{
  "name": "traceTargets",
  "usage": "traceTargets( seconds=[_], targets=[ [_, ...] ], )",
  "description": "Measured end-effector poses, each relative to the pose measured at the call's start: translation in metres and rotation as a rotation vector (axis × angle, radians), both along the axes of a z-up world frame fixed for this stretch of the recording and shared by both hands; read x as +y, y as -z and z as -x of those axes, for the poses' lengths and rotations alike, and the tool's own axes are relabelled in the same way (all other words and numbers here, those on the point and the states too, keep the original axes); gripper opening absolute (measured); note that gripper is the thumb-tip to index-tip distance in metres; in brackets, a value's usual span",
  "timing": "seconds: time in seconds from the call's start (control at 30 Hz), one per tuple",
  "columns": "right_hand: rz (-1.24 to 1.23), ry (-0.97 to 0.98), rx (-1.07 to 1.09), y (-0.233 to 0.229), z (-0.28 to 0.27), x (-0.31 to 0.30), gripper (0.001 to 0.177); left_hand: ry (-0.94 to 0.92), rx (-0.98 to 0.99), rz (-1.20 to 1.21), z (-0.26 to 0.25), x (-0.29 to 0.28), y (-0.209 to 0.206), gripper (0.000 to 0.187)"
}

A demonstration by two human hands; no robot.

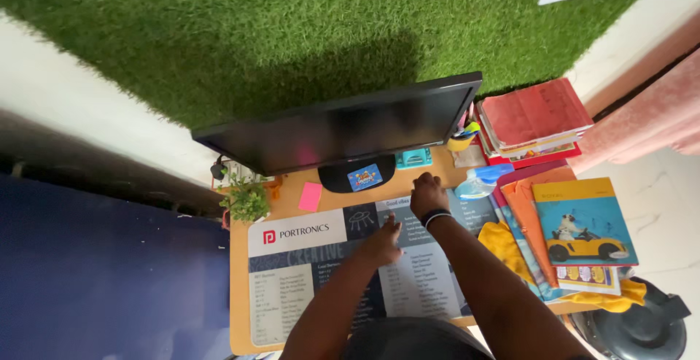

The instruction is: The person repeatedly picks up small items from a desk, including papers, a plastic wrapper, a rubber band, and a cloth, and throws them into a nearby trash bin. The person also briefly opens a refrigerator door.

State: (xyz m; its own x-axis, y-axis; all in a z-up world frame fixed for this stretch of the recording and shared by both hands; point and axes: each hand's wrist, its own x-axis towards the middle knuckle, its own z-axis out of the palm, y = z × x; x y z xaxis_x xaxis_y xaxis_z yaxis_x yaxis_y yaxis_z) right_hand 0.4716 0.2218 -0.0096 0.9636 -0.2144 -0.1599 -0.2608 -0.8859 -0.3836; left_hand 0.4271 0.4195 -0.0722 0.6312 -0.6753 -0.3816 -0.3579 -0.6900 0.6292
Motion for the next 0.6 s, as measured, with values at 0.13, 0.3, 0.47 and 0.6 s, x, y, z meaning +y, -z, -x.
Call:
traceTargets(
  seconds=[0.13,0.3,0.47,0.6],
  targets=[
    [-0.123,-0.015,-0.136,0.015,0.008,-0.004,0.025,-0.169,-0.055,0.007,-0.038,-0.009,0.017,0.062],
    [-1.080,0.258,-0.108,0.048,0.017,-0.012,0.033,-0.614,0.216,0.452,-0.032,-0.003,0.018,0.047],
    [-1.423,0.377,-0.091,0.036,0.044,-0.006,0.018,-0.863,0.760,0.912,-0.023,-0.010,-0.009,0.037],
    [-1.456,0.369,-0.063,0.019,0.074,0.002,0.016,-0.788,0.711,0.941,-0.011,-0.015,-0.007,0.038]
  ],
)
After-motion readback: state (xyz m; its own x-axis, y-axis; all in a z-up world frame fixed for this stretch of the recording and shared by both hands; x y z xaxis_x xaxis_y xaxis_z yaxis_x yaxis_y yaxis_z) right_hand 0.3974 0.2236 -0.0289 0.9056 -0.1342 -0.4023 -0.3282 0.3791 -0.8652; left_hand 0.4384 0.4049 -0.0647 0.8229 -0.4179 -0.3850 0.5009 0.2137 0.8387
